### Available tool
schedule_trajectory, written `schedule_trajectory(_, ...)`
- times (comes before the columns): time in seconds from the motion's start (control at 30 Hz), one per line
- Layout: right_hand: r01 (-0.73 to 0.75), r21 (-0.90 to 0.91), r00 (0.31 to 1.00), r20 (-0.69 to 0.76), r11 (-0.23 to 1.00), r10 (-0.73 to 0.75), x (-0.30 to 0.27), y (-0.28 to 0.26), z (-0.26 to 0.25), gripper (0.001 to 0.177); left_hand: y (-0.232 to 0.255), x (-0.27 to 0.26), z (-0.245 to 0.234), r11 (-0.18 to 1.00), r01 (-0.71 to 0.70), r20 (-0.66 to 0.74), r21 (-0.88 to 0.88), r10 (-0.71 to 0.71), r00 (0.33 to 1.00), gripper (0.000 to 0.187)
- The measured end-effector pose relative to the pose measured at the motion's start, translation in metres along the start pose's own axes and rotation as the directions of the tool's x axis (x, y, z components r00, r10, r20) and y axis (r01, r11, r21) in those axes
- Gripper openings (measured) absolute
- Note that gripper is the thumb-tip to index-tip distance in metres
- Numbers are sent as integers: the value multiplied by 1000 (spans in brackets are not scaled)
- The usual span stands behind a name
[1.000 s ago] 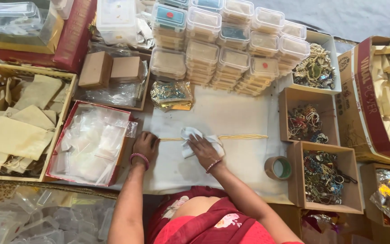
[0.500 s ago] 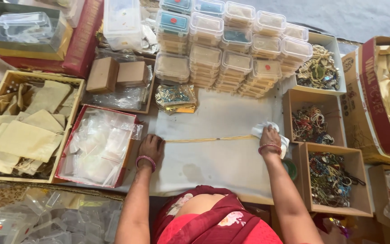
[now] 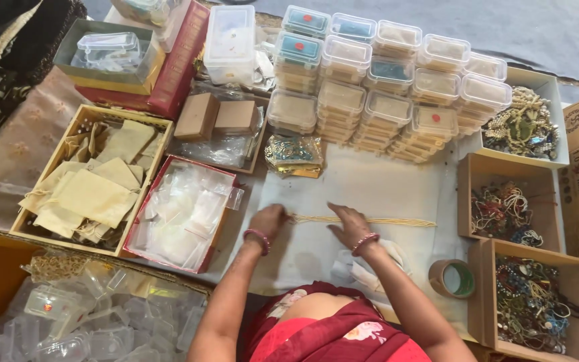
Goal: The person cleans jewelry items using a white cloth. They wipe a small gold-colored item, then a plastic container, and later a long gold-colored chain. The person also wipes the table surface between tasks.
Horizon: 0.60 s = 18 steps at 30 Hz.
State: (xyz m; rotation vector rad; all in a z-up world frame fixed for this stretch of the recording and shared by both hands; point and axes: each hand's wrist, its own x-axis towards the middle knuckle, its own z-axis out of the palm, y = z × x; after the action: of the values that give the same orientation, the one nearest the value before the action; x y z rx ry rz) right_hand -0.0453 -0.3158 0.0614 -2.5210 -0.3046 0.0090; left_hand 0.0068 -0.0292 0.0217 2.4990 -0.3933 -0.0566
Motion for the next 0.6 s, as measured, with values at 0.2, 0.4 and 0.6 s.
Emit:
schedule_trajectory(0.2, 59, 270, 991, 97, 961, -88, 32, -39, -4, 80, 107, 8, -54, 894, -292, -39, -340, 297, 954, 25)
schedule_trajectory(0.4, -287, 227, 889, 426, 931, 170, 31, -17, -37, 33, 73, 20, -60, 786, -106, -51, -609, 95, 994, 25)
schedule_trajectory(0.6, -64, 111, 938, 347, 992, 22, 35, -36, -64, 29, 51, 26, -22, 866, 155, 458, -475, 93, 884, 38)
